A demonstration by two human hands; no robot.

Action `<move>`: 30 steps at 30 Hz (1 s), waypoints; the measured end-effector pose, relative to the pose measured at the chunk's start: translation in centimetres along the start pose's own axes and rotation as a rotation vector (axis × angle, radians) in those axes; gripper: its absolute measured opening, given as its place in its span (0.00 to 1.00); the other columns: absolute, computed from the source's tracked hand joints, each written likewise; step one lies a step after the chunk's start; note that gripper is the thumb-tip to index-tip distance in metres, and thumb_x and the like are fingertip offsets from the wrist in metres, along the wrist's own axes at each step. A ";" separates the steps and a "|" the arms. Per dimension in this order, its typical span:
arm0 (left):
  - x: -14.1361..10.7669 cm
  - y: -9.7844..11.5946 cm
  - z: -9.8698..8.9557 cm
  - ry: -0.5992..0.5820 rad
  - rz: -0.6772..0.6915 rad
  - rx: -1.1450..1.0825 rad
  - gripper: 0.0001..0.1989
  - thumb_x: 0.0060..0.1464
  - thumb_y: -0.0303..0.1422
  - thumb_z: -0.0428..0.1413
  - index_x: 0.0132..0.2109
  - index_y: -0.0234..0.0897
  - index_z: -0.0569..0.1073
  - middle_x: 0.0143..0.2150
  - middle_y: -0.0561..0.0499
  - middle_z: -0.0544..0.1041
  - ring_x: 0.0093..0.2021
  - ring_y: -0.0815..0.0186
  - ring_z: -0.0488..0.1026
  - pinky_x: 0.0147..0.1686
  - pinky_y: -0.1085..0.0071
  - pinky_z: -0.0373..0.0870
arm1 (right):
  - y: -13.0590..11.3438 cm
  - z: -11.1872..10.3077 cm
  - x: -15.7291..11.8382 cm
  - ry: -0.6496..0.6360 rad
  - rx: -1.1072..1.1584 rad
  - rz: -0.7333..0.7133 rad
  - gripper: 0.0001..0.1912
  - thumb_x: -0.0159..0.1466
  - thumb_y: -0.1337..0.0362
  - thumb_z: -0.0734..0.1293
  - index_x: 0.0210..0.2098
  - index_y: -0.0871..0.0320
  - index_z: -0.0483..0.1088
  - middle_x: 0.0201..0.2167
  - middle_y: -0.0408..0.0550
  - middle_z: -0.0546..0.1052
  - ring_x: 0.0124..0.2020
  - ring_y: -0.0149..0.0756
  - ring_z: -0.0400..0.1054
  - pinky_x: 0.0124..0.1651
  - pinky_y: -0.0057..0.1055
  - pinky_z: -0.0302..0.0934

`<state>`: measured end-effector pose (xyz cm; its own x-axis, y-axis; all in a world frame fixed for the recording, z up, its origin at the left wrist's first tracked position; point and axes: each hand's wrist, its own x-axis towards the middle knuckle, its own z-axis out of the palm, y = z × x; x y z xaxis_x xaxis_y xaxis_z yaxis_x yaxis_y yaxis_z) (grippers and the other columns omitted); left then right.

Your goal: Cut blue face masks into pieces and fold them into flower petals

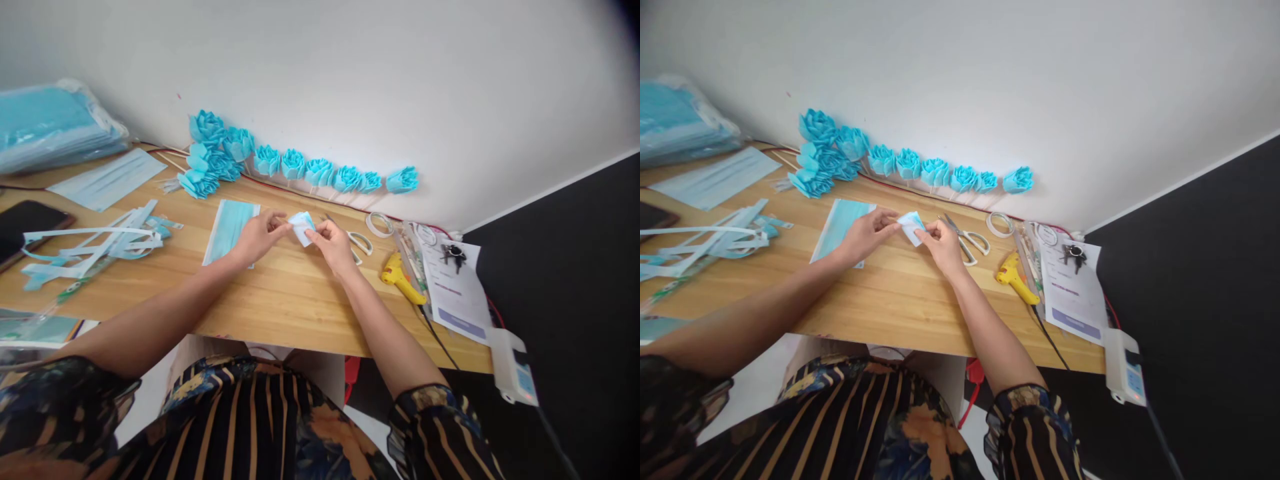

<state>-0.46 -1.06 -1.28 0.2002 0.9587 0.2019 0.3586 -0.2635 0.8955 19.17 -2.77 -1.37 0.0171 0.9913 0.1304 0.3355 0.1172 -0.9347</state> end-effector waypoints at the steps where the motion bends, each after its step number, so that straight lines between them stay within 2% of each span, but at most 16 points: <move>1: 0.0 0.1 0.0 -0.058 -0.006 -0.079 0.20 0.52 0.45 0.57 0.44 0.34 0.73 0.33 0.50 0.75 0.31 0.67 0.70 0.32 0.71 0.64 | -0.1 0.1 -0.1 0.012 0.042 -0.015 0.16 0.55 0.51 0.71 0.30 0.56 0.67 0.25 0.40 0.74 0.26 0.30 0.66 0.31 0.27 0.60; 3: -0.2 0.5 0.1 -0.178 -0.046 -0.210 0.18 0.51 0.47 0.57 0.36 0.34 0.73 0.27 0.52 0.72 0.27 0.69 0.67 0.28 0.72 0.63 | -0.3 0.4 -0.5 0.026 0.091 -0.031 0.17 0.54 0.51 0.72 0.32 0.56 0.67 0.27 0.41 0.75 0.27 0.30 0.67 0.32 0.27 0.62; 5: -0.4 0.9 0.1 -0.234 -0.083 -0.293 0.17 0.50 0.47 0.57 0.32 0.34 0.73 0.24 0.54 0.70 0.24 0.71 0.64 0.26 0.73 0.60 | -0.3 0.7 -1.0 0.002 0.129 -0.026 0.17 0.55 0.52 0.71 0.35 0.56 0.67 0.30 0.42 0.76 0.30 0.32 0.70 0.34 0.28 0.64; 9: -0.6 1.3 0.1 -0.210 -0.067 -0.367 0.16 0.51 0.44 0.57 0.35 0.33 0.74 0.28 0.52 0.73 0.27 0.70 0.67 0.30 0.72 0.63 | -0.3 1.0 -1.8 -0.126 0.169 -0.052 0.27 0.55 0.55 0.73 0.51 0.54 0.65 0.42 0.46 0.78 0.39 0.35 0.73 0.42 0.32 0.68; 12: -0.9 1.5 0.1 -0.191 0.043 -0.217 0.13 0.53 0.40 0.54 0.34 0.34 0.74 0.31 0.51 0.75 0.30 0.69 0.68 0.32 0.71 0.63 | -0.6 0.8 -2.0 -0.188 0.145 -0.067 0.31 0.54 0.55 0.73 0.56 0.52 0.65 0.48 0.48 0.76 0.43 0.36 0.72 0.44 0.32 0.68; 15: -1.4 1.7 0.3 -0.210 0.186 0.033 0.09 0.53 0.36 0.53 0.31 0.34 0.73 0.30 0.50 0.74 0.31 0.68 0.68 0.32 0.71 0.61 | -1.0 0.5 -2.2 -0.194 0.096 -0.082 0.27 0.56 0.54 0.73 0.53 0.53 0.69 0.45 0.46 0.76 0.40 0.35 0.72 0.42 0.32 0.67; 18: -1.7 1.7 0.6 -0.209 0.213 0.136 0.07 0.53 0.33 0.53 0.31 0.35 0.72 0.30 0.51 0.75 0.31 0.68 0.68 0.32 0.71 0.61 | -1.3 0.4 -2.4 -0.126 0.011 -0.107 0.16 0.58 0.54 0.71 0.43 0.55 0.74 0.37 0.45 0.78 0.34 0.33 0.71 0.40 0.31 0.66; 21: -1.7 1.6 0.8 -0.226 0.148 0.089 0.09 0.54 0.36 0.53 0.35 0.35 0.73 0.31 0.51 0.76 0.31 0.67 0.69 0.32 0.72 0.62 | -1.5 0.6 -2.5 -0.019 -0.005 -0.103 0.12 0.59 0.54 0.69 0.36 0.55 0.72 0.32 0.44 0.77 0.31 0.32 0.69 0.38 0.31 0.65; 25: -1.4 1.5 0.6 -0.328 0.127 -0.012 0.13 0.55 0.37 0.53 0.43 0.34 0.74 0.36 0.50 0.77 0.33 0.67 0.71 0.31 0.73 0.62 | -1.4 0.7 -2.2 0.095 0.144 -0.090 0.12 0.58 0.53 0.68 0.34 0.55 0.68 0.28 0.42 0.72 0.30 0.32 0.67 0.35 0.29 0.64; 27: -1.4 1.7 0.4 -0.361 0.092 -0.035 0.12 0.56 0.38 0.53 0.40 0.34 0.74 0.32 0.51 0.77 0.31 0.67 0.71 0.30 0.73 0.61 | -1.3 0.6 -2.1 0.098 0.189 -0.078 0.13 0.58 0.52 0.68 0.35 0.54 0.67 0.28 0.42 0.71 0.31 0.32 0.66 0.36 0.29 0.64; 30: -1.5 2.0 0.2 -0.340 0.057 -0.028 0.13 0.57 0.39 0.52 0.34 0.33 0.73 0.26 0.52 0.74 0.27 0.69 0.68 0.27 0.73 0.59 | -1.2 0.5 -2.1 0.010 0.158 -0.050 0.16 0.57 0.50 0.68 0.40 0.54 0.69 0.31 0.43 0.73 0.33 0.33 0.68 0.37 0.30 0.65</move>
<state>0.14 -3.07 0.15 0.5138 0.8505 0.1125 0.3140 -0.3085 0.8979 18.28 -4.97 -0.69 0.0134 0.9835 0.1805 0.1842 0.1750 -0.9672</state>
